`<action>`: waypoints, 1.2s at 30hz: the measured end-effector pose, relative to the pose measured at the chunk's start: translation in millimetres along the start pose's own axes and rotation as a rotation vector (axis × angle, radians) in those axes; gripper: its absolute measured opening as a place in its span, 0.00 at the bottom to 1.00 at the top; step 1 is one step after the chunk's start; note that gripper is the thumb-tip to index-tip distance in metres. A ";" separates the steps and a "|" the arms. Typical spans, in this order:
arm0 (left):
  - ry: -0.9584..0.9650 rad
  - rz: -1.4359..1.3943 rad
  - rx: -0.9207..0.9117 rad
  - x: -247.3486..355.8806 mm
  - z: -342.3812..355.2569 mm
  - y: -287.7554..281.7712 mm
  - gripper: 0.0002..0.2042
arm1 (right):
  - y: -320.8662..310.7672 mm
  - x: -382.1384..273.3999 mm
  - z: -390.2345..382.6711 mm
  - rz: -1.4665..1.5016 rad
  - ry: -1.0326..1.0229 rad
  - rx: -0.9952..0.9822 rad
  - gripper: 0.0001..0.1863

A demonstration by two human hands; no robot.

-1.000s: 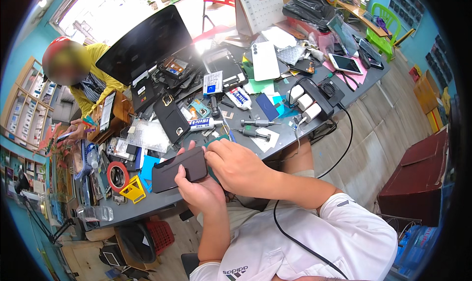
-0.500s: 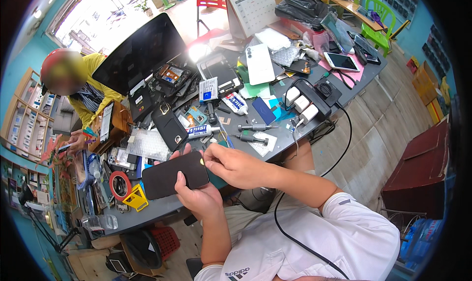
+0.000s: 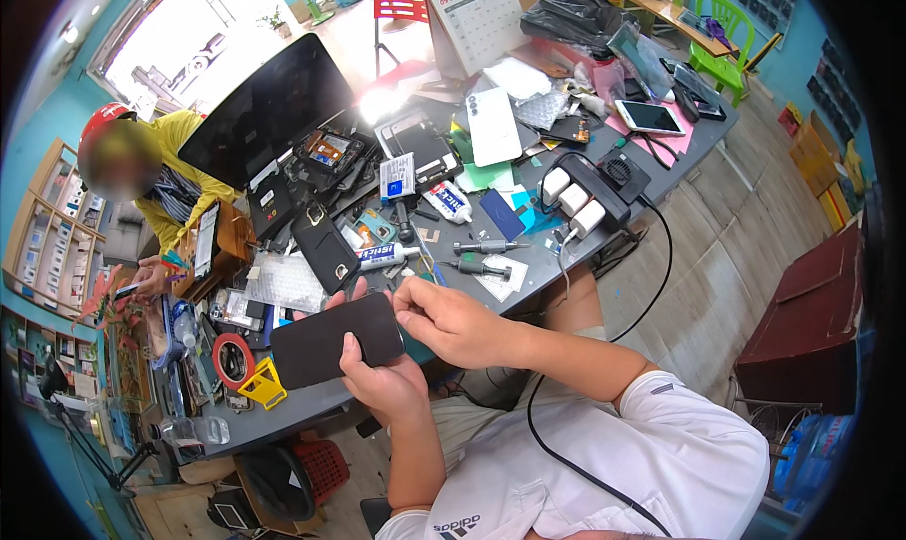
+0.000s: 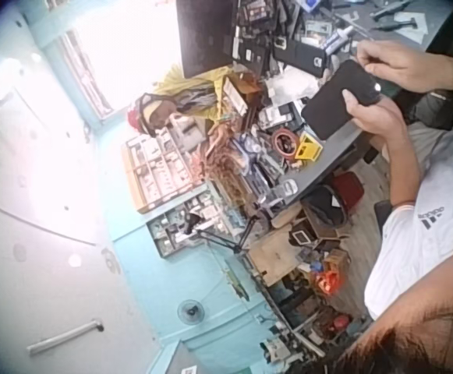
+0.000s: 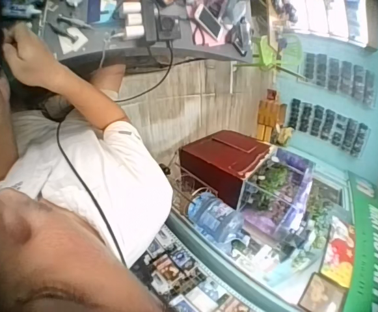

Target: The person disassembles a smartphone using a screwdriver, removes the back cover, and manipulates internal components. They then reassemble the device, securing the back cover and testing the screen functionality. The person also handles a second smartphone, removing its back cover and inspecting the interior.

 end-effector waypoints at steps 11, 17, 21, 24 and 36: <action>0.045 0.040 -0.054 8.2 -2.5 7.0 0.36 | -3.5 1.4 -1.6 0.091 0.013 0.046 0.07; 0.035 0.056 -0.059 4.6 -2.5 1.1 0.35 | -8.0 -6.6 -2.1 0.050 0.004 0.069 0.07; 0.063 0.066 -0.042 8.0 -3.7 5.4 0.38 | -8.3 -8.5 -1.2 0.007 0.009 0.055 0.08; 0.061 0.072 -0.072 4.7 -2.2 1.6 0.42 | -6.5 -1.8 -1.4 -0.001 0.011 0.046 0.08; 0.131 0.129 -0.085 12.0 -4.1 8.2 0.44 | -2.4 3.3 -0.9 -0.028 0.002 0.053 0.10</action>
Point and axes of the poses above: each hand's wrist, its own z-axis towards the middle knuckle, its own y-axis out of the palm, x = y × z, the point moved 8 cm from there along z, towards the middle knuckle
